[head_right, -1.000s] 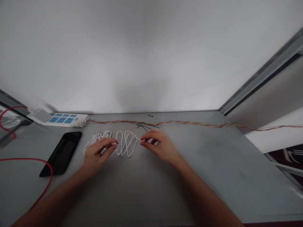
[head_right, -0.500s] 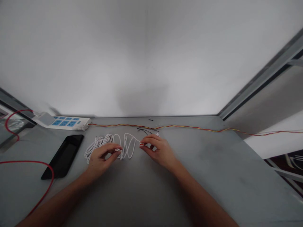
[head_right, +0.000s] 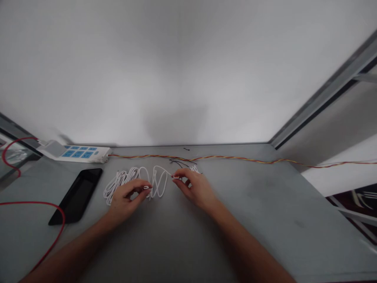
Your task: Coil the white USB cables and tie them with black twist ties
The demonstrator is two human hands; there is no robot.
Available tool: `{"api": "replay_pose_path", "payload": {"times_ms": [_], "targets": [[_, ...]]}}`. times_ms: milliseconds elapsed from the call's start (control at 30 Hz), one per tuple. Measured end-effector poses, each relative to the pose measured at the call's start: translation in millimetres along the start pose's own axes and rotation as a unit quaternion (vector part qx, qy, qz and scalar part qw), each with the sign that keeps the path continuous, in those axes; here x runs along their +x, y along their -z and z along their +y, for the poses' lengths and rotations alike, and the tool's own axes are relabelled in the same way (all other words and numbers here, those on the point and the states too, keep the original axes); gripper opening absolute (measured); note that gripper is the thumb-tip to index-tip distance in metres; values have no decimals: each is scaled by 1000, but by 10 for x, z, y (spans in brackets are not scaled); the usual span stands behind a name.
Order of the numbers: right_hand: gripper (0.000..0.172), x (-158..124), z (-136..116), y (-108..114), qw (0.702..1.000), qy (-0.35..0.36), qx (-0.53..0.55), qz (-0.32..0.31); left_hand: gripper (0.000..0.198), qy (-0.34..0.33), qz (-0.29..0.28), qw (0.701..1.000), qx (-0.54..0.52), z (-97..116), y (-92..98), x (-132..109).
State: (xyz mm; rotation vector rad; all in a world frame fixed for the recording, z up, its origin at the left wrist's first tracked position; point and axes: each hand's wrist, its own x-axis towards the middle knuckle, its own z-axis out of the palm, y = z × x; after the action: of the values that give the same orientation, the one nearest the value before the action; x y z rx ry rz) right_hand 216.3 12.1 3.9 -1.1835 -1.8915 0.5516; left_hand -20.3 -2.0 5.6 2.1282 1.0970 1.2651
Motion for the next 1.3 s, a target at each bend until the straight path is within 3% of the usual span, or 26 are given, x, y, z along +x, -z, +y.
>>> {"api": "replay_pose_path", "payload": {"times_ms": [767,1300], "targets": [[21,9,95,-20,998,38,-56,-11,10,32,-12,999,-11,-42,-3,-30],[22,3,92,-19,998,41,-53,-7,10,9,-14,1000,-1,-10,10,-15]]}}
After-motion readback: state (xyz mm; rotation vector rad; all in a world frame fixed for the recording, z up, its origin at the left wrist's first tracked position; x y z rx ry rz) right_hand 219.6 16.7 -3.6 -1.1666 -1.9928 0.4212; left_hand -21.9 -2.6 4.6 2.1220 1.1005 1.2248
